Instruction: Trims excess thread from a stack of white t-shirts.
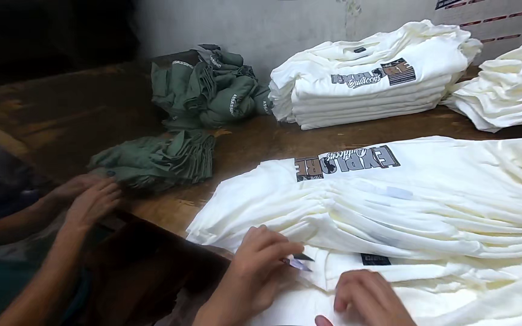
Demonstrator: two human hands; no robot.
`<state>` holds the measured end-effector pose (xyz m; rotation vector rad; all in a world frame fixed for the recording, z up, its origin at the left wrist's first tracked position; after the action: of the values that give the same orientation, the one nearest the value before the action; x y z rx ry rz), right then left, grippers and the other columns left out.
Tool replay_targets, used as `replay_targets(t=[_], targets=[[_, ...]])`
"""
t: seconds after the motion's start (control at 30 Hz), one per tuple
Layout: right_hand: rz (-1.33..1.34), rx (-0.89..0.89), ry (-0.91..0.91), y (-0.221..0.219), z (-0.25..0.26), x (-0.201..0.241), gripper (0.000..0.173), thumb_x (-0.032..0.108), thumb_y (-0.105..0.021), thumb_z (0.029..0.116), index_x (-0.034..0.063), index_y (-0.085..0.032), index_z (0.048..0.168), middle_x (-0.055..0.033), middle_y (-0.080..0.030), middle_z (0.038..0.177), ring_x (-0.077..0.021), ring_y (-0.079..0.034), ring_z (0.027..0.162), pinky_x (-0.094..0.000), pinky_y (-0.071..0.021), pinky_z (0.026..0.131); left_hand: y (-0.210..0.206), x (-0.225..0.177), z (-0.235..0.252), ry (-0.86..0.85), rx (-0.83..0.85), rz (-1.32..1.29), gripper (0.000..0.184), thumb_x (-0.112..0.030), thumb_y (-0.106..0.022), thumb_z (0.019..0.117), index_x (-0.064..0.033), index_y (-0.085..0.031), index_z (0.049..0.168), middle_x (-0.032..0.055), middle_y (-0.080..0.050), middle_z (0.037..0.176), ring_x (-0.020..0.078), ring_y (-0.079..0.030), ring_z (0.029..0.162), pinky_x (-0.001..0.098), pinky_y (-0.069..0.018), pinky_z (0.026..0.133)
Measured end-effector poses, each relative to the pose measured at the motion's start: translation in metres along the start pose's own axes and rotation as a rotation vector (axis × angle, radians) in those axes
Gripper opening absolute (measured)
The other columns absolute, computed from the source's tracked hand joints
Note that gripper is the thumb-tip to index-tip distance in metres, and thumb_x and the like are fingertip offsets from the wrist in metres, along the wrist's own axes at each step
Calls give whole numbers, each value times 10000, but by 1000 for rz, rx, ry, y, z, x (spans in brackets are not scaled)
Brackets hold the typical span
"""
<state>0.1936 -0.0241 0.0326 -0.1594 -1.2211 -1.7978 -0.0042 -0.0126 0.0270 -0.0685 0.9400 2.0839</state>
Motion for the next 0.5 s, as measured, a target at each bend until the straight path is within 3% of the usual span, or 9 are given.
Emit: replay_targets(t=[0.07, 0.1, 0.17, 0.2, 0.27, 0.3, 0.33, 0.4, 0.5], targets=[[-138, 14, -75, 3, 3, -2, 422, 454, -736, 881, 71, -794, 1049, -180, -695, 1084, -357, -640, 940, -514, -501, 766, 3, 2, 5, 129, -24, -19, 296, -391, -714, 950, -179, -721, 1156, -25, -656, 953, 25, -616, 865, 183, -532, 757], [-176, 28, -77, -1, 6, -2, 379, 437, -731, 893, 116, -816, 1076, -172, -701, 1105, -371, -644, 958, -545, -493, 776, 3, 0, 8, 203, -49, -14, 238, -356, -729, 921, -155, -748, 1047, -39, -639, 844, -12, -588, 751, 135, -500, 649], [-111, -47, 4, -5, 12, 3, 150, 282, -749, 883, 185, -849, 938, -113, -730, 1042, -315, -644, 923, -498, -472, 771, -4, -2, 13, 430, 24, -20, 221, -361, -713, 907, -148, -741, 852, -81, -611, 666, -42, -534, 573, 139, -438, 505], [-42, -105, 60, -4, 13, 7, 102, 213, -755, 879, 180, -850, 896, -107, -729, 1028, -286, -634, 940, -456, -483, 804, -12, -2, 16, 573, 158, -77, 246, -371, -714, 906, -144, -734, 815, -82, -624, 648, -25, -553, 557, 180, -457, 505], [70, -183, 121, -5, 11, 9, 81, 123, -753, 873, 118, -834, 867, -127, -734, 1029, -249, -645, 1003, -372, -515, 886, -28, -3, 17, 753, 339, -279, 211, -321, -733, 910, -123, -740, 839, -88, -645, 676, -18, -576, 584, 200, -480, 550], [121, -200, 101, -5, 9, 6, 71, 102, -752, 877, 78, -816, 858, -124, -740, 1011, -204, -679, 991, -306, -555, 890, -31, -2, 17, 779, 303, -364, 170, -280, -725, 917, -123, -744, 854, -101, -652, 690, -31, -578, 593, 181, -482, 556], [184, -202, 40, -4, 8, 2, 73, 80, -745, 887, 35, -791, 854, -124, -737, 983, -159, -702, 940, -248, -583, 848, -30, 1, 16, 787, 223, -444, 138, -243, -711, 932, -118, -746, 884, -103, -659, 712, -35, -577, 599, 167, -484, 556], [299, -178, -129, 0, 10, -9, 97, 48, -686, 931, -31, -720, 888, -134, -702, 955, -127, -706, 809, -237, -610, 709, -26, 4, 15, 813, 69, -561, 82, -181, -685, 946, -114, -730, 942, -101, -636, 724, -30, -519, 556, 153, -421, 497], [312, -106, -265, -2, 15, -12, 292, 184, -719, 954, -55, -666, 1113, -148, -662, 1046, -115, -684, 725, -261, -609, 627, -26, 1, 13, 828, 37, -627, 56, -157, -694, 939, -114, -728, 948, -93, -632, 713, -26, -497, 529, 146, -393, 470]])
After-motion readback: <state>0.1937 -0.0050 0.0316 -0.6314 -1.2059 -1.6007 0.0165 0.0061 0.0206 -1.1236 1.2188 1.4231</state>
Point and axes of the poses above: each hand's wrist, its own z-axis towards the middle knuckle, its own y-axis out of the back of the hand, x = y × z, the point moved 7 cm from there along z, towards the middle knuckle
